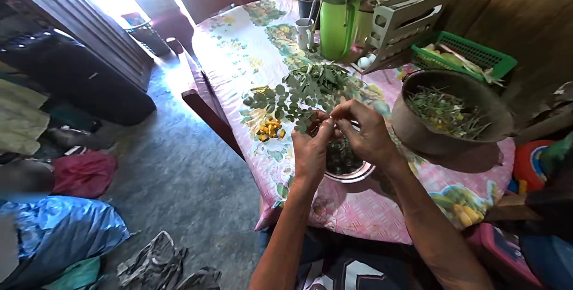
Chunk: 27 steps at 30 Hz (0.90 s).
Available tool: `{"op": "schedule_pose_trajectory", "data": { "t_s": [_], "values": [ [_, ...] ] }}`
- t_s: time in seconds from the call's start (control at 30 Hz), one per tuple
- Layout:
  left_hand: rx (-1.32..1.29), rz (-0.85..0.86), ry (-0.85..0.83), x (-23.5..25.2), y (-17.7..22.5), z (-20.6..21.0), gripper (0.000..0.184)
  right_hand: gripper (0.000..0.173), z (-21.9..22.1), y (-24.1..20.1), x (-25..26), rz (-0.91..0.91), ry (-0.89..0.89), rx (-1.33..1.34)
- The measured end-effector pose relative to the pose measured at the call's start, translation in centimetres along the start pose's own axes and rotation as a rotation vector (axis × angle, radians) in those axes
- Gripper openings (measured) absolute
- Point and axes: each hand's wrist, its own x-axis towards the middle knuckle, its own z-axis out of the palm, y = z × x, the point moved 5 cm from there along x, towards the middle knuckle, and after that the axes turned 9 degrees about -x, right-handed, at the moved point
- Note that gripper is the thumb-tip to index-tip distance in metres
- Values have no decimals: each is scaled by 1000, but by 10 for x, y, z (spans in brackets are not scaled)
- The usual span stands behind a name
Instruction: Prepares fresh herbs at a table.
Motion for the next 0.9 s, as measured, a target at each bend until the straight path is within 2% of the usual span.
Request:
{"op": "schedule_pose_trajectory", "data": {
  "t_s": [0.13, 0.37, 0.47, 0.6, 0.67, 0.8, 0.9],
  "values": [
    [38, -17, -4, 0, -3, -4, 12, 15, 0, 0, -2, -5, -19, -73],
    [115, -3, -63, 1, -2, 2, 12, 20, 0, 0, -6, 162, 5, 79],
    [110, -43, -36, 1, -3, 3, 9, 20, -9, 6, -10, 190, 51, 74],
    [176, -72, -121, -1, -5, 4, 10, 18, -33, 19, -11, 216, 137, 93],
    [162, -79, -153, -1, -5, 3, 8, 18, -51, 32, -9, 216, 254, 224],
    [83, -122, -205, -2, -2, 2, 14, 37, -79, 54, -14, 129, 510, 714],
    [54, -134, -219, -1, -2, 5, 14, 51, -64, 51, -13, 128, 351, 814]
  ]
}}
